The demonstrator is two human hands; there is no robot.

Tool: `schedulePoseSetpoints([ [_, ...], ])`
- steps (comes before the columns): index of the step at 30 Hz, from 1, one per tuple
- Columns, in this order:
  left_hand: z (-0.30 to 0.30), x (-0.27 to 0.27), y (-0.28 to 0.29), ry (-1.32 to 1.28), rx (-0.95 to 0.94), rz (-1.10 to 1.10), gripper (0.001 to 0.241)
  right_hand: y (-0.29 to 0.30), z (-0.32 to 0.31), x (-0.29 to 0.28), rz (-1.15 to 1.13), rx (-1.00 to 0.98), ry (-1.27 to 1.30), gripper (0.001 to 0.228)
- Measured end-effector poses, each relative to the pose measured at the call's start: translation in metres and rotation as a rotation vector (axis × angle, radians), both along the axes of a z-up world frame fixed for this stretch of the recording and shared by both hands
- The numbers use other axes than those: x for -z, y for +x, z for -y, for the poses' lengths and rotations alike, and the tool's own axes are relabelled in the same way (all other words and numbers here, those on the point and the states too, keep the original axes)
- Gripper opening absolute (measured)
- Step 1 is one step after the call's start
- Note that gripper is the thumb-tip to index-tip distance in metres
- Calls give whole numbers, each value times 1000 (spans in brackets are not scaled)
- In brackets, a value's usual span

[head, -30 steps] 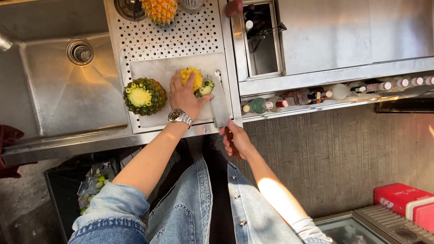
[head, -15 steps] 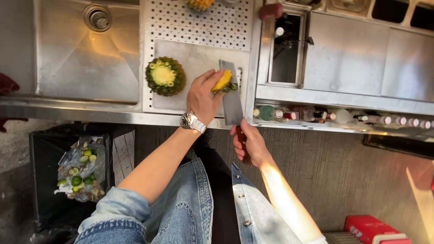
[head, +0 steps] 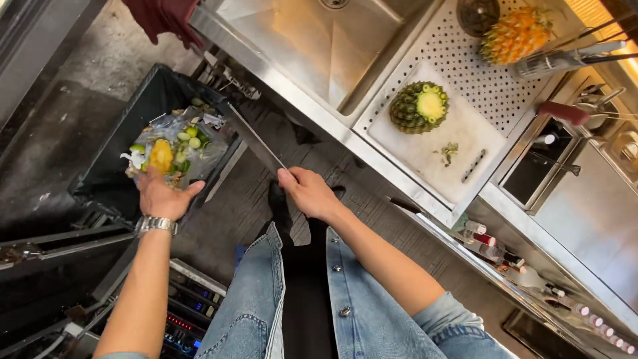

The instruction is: The recorder is peeling and cleaning the eyes from a pineapple at a bar counter.

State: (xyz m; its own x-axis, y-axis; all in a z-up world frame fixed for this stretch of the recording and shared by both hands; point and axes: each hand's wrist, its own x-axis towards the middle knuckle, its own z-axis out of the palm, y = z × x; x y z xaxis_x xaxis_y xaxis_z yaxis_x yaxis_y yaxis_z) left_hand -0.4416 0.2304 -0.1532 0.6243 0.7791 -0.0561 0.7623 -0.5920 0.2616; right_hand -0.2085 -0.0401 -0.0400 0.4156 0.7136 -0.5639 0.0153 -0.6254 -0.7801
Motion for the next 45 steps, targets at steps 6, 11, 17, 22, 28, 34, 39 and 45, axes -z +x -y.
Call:
schedulePoseSetpoints([
  [6, 14, -19, 58, -493, -74, 125, 83, 1, 53, -54, -83, 415, 158, 48],
  [11, 119, -92, 238, -639, 383, 508, 90, 16, 157, -72, 66, 792, 125, 54],
  [17, 241, -129, 382, -419, 830, 614, 126, 37, 258, -2, 228, 1086, -44, 41],
  [22, 252, -125, 414, -481, 800, 409, 107, 72, 254, 7, -565, 1241, 221, 30],
  [28, 245, -145, 432, -616, 1123, 272, 103, 91, 257, 19, -213, 1109, -64, 47],
  [34, 255, -159, 424, -509, 1339, 284, 122, 89, 238, -56, 538, 924, 15, 44],
  [39, 254, -136, 407, -530, 1058, 351, 96, 98, 213, -86, 544, 897, -225, 41],
  [45, 238, -152, 421, -653, 1162, 370, 92, 90, 190, -103, 555, 887, -267, 41],
])
